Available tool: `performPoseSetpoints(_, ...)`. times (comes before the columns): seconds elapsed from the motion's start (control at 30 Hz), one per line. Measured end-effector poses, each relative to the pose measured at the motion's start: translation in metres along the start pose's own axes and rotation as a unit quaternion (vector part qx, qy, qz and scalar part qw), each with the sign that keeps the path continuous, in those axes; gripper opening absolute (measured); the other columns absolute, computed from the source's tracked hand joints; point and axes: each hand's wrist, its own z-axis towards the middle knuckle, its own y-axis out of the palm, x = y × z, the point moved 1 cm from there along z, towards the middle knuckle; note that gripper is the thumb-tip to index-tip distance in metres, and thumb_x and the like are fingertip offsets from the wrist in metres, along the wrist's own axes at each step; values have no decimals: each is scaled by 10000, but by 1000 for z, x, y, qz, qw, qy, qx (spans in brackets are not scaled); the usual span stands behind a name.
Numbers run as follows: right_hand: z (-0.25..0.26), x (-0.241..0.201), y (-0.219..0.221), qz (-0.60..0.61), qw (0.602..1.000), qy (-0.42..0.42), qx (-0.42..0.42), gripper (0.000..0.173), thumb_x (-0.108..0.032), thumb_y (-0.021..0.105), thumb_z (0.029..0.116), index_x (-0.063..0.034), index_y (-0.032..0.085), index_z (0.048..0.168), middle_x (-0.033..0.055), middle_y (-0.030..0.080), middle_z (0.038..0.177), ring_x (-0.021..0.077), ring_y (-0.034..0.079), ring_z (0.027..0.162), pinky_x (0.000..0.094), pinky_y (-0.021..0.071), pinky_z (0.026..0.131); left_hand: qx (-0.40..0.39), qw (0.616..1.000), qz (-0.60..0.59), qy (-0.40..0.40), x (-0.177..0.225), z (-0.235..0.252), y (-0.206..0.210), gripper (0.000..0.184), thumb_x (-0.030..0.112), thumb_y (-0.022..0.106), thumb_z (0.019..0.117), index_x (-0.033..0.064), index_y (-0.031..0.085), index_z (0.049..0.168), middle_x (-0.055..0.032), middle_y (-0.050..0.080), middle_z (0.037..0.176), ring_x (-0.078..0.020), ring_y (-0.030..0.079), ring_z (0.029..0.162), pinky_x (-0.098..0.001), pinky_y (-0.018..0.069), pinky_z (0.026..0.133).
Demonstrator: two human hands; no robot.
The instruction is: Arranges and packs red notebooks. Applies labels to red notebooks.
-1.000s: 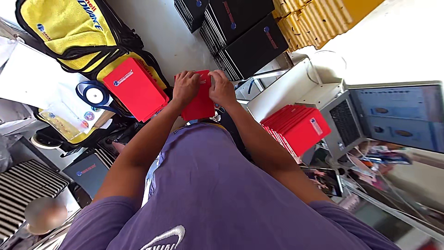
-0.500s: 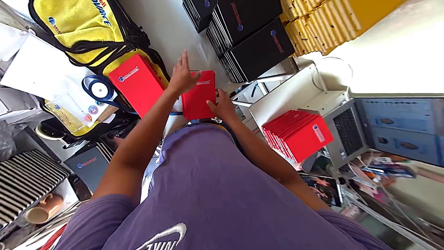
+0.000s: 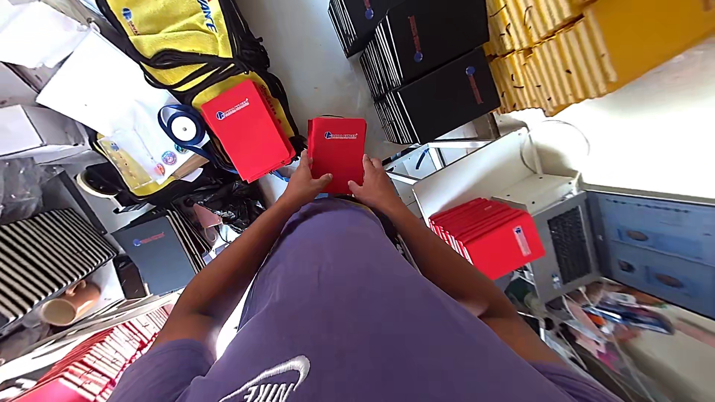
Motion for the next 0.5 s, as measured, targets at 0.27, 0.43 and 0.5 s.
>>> performPoseSetpoints(0.27, 7, 11, 1, 68, 995, -50, -50, 776, -318, 737, 898, -18, 424, 1541, 223, 578, 1376, 334, 679, 1058, 545, 577, 907, -5, 998, -58, -23, -3, 13, 5, 520, 256, 712, 977, 10, 518, 1391, -182, 702, 1183, -262, 711, 1068, -483, 583, 957)
performPoseSetpoints(0.43, 11, 0, -3, 126, 988, -84, -19, 479, -281, 609, 1020, -100, 559, 1461, 124, 678, 1288, 264, 711, 977, 504, 594, 865, 135, 989, -9, 64, 3, 15, -20, 324, 223, 648, 1010, -8, 618, 1235, -174, 713, 1047, -272, 718, 971, -520, 591, 905)
performPoseSetpoints(0.5, 19, -3, -13, 124, 988, -84, 46, 362, -222, 605, 1007, -92, 643, 1342, 114, 703, 1207, 244, 714, 934, 472, 603, 834, 190, 978, -47, 77, 7, 7, -48, 326, 208, 628, 1022, -21, 600, 1252, -162, 721, 1057, -241, 730, 957, -486, 611, 888)
